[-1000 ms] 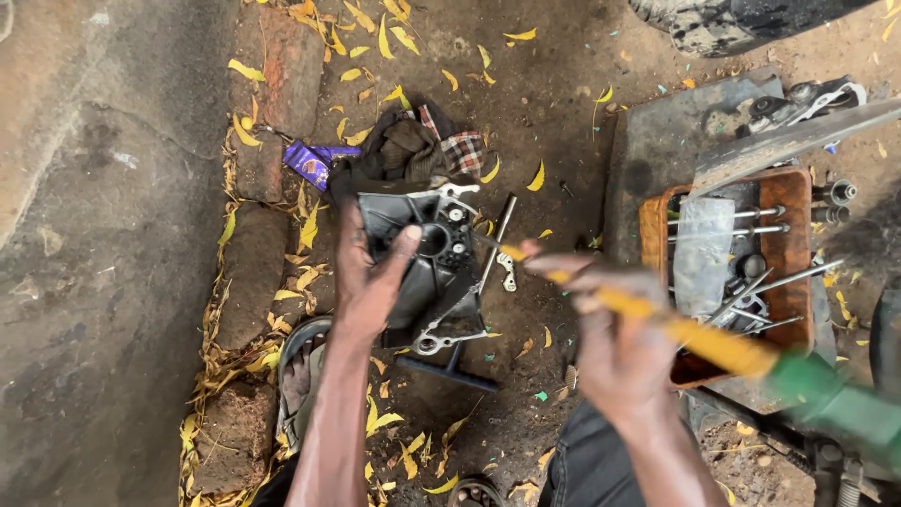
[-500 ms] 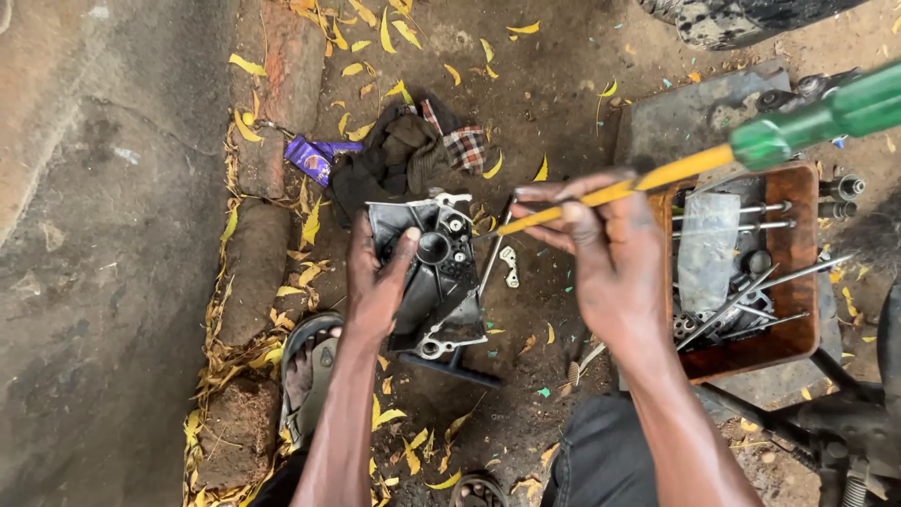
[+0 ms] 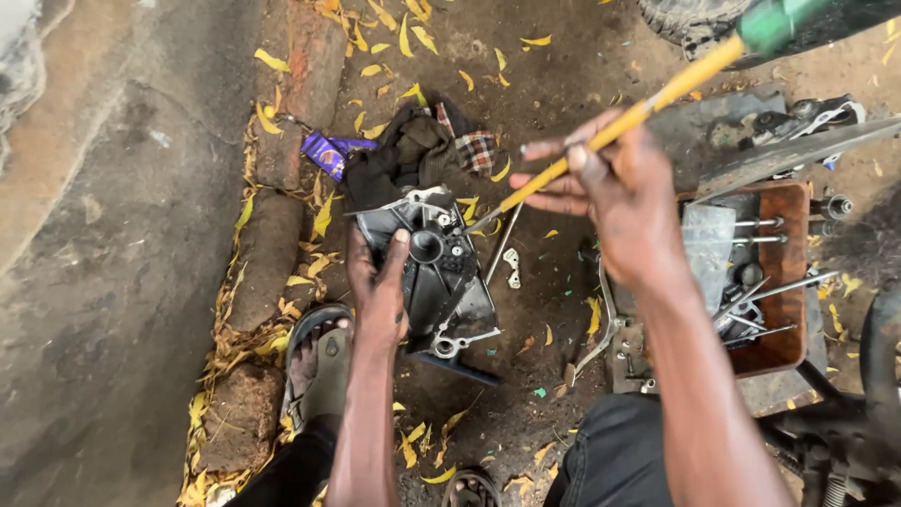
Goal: The person is disassembling a motorcycle engine or transmission component on the ground using tools like a screwdriver and a T-handle wrench.
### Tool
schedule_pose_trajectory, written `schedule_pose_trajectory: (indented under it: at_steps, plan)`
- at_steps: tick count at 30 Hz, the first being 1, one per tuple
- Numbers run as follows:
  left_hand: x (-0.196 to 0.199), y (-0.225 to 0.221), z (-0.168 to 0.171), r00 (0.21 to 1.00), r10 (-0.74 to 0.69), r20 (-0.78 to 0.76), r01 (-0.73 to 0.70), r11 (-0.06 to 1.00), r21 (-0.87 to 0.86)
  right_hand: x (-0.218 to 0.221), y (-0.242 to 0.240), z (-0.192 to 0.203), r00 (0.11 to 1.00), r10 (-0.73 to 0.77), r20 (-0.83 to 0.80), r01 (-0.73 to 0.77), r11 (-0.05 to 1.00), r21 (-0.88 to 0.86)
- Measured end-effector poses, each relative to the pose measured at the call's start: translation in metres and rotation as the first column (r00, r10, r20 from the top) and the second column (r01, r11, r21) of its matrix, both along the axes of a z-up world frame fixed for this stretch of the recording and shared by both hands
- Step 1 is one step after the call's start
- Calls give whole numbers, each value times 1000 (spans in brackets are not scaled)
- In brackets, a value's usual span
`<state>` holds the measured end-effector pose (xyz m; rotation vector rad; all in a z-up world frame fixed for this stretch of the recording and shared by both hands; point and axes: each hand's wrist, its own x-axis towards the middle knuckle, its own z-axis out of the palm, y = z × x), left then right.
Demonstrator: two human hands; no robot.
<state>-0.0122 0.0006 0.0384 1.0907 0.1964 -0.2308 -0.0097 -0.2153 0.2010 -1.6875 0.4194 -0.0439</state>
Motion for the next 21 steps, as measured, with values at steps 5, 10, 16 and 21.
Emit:
schedule_pose_trajectory:
  at_steps: [5,10,16,21]
  plan:
    - [-16,5,-12,999,37,4,-37,990,137,17,10,17,993,96,-75,-93,995,38]
    - [-22,-3,-20,992,123,41,-120,991,-61,-9,36,18,940,333,70,-291,894,-342]
    - [-24,0,-29,991,127,39,-125,991,-39,34,10,11,981,107,-159,-109,994,-4]
    - [-20,8,-17,993,111,-36,-114,991,-71,47,-6,-2,976,100,-192,-63,980,190]
